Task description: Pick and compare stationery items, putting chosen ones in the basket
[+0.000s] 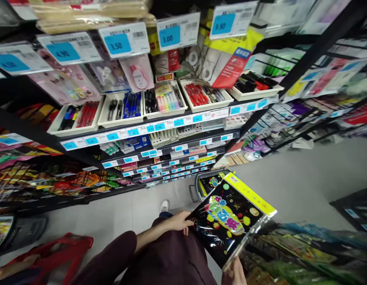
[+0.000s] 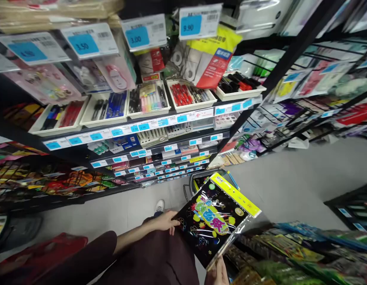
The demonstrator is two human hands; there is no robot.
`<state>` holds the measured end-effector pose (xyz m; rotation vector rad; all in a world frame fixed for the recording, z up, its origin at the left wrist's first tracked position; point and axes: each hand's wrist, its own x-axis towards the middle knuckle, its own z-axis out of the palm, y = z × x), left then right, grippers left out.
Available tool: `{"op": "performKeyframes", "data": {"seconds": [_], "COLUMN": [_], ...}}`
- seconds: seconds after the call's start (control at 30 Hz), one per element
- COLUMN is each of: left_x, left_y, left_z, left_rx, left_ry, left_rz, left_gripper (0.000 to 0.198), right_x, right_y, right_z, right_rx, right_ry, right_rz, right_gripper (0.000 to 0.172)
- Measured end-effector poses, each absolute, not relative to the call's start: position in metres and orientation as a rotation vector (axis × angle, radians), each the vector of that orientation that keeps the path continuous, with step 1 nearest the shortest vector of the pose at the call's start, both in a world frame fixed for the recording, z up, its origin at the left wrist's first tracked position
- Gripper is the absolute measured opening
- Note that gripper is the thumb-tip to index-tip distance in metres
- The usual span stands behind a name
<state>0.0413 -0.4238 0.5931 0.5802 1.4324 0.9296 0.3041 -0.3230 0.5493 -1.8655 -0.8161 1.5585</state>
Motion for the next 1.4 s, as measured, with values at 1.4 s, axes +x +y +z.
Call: {"op": "performKeyframes", "data": {"seconds": [1.4], "left_x": [0.025], "left_y": [-0.455], "left_z": [0.595], "left_rx": [0.483], "left_ry": [1.253], "left_rz": [1.045], "left_gripper": [0.042], "right_x": [0.310], "right_y": [-0.309], "right_z": [0.523], "right_rx": [-1.512], "right_ry": [-0.984], "right_rz": [1.813], "right_gripper": [0.043]}}
